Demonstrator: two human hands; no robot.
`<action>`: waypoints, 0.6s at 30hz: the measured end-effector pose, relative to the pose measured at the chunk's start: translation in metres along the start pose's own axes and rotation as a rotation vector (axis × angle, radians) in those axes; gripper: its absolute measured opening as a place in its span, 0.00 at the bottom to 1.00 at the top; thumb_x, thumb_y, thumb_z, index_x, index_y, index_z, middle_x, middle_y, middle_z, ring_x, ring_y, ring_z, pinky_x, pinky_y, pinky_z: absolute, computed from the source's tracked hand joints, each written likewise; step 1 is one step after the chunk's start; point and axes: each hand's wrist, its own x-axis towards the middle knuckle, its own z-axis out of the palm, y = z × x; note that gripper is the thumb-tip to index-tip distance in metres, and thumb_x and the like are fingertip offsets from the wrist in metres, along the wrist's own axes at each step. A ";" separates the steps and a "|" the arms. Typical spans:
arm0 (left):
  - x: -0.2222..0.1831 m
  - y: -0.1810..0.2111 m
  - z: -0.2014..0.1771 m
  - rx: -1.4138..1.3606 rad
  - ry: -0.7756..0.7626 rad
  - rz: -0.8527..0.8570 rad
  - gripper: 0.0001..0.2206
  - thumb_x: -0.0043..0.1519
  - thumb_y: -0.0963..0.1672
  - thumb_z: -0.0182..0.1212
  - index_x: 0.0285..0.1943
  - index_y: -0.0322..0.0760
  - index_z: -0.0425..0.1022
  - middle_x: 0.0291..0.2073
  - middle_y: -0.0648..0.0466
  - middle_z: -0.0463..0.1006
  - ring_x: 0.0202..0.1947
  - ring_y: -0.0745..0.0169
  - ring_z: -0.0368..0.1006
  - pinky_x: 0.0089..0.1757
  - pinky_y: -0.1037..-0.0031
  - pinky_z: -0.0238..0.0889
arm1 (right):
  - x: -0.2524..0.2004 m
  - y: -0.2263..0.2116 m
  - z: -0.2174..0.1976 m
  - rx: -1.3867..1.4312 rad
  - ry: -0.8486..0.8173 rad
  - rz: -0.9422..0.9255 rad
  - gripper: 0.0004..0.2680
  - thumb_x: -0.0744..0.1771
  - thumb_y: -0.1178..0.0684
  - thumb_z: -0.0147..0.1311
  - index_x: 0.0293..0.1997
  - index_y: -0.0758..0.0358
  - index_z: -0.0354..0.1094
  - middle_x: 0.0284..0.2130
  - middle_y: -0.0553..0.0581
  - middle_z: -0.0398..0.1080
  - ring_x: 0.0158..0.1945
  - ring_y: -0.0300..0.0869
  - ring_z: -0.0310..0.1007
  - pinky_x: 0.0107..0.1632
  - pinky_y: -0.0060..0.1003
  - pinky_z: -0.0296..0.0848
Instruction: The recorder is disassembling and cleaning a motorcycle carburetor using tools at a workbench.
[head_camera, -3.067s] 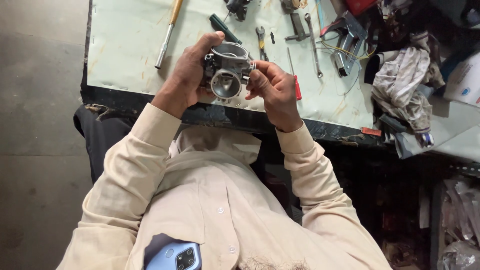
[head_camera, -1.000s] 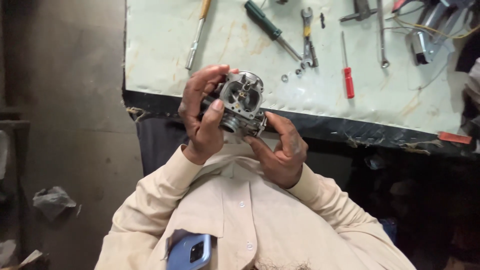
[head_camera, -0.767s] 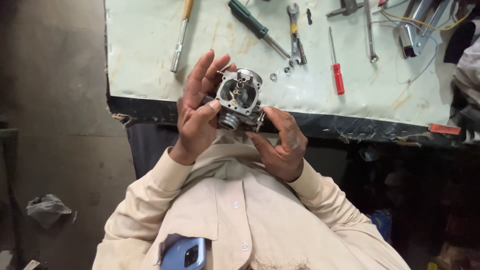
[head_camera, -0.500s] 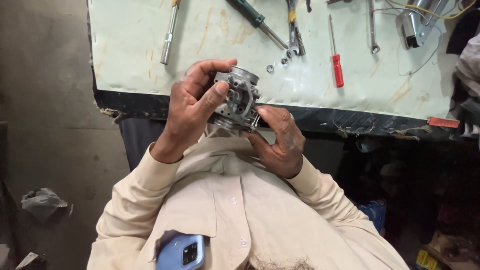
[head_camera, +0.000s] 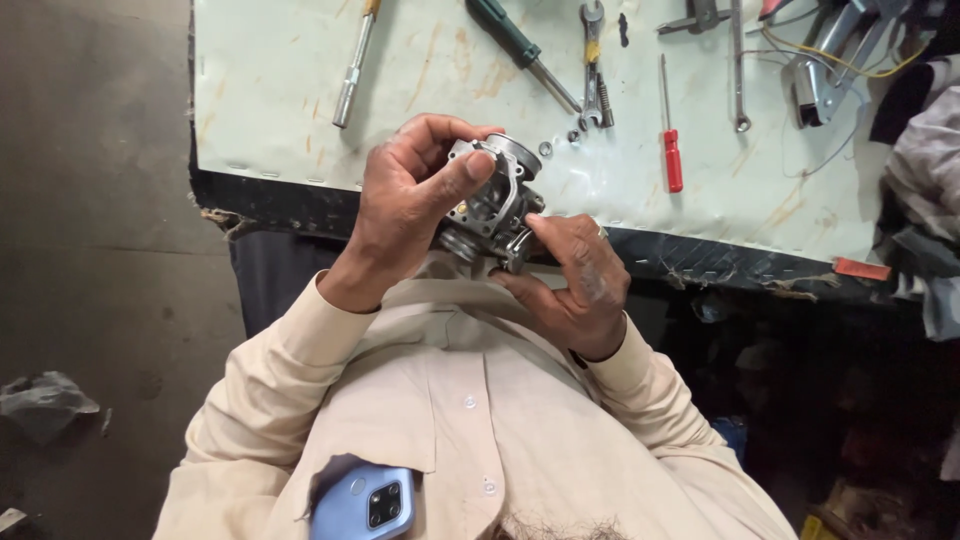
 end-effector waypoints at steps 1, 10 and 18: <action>0.000 0.001 0.002 -0.008 -0.003 0.000 0.18 0.64 0.46 0.71 0.54 0.28 0.73 0.52 0.47 0.81 0.44 0.74 0.76 0.48 0.81 0.72 | 0.001 0.001 -0.001 -0.007 -0.004 0.001 0.23 0.63 0.54 0.74 0.61 0.68 0.64 0.45 0.64 0.72 0.46 0.51 0.76 0.47 0.41 0.76; 0.003 0.008 0.015 0.100 0.088 -0.019 0.18 0.63 0.48 0.70 0.51 0.26 0.74 0.36 0.53 0.82 0.34 0.77 0.76 0.37 0.84 0.71 | 0.004 -0.005 -0.005 -0.067 -0.043 0.002 0.23 0.64 0.54 0.72 0.62 0.67 0.63 0.47 0.63 0.72 0.47 0.50 0.76 0.48 0.39 0.77; 0.002 0.009 0.018 0.147 0.085 0.009 0.18 0.62 0.48 0.71 0.49 0.28 0.74 0.33 0.55 0.82 0.31 0.78 0.77 0.32 0.86 0.71 | 0.000 -0.019 -0.005 -0.052 -0.027 0.215 0.21 0.65 0.56 0.71 0.61 0.68 0.65 0.41 0.59 0.73 0.38 0.40 0.74 0.42 0.35 0.75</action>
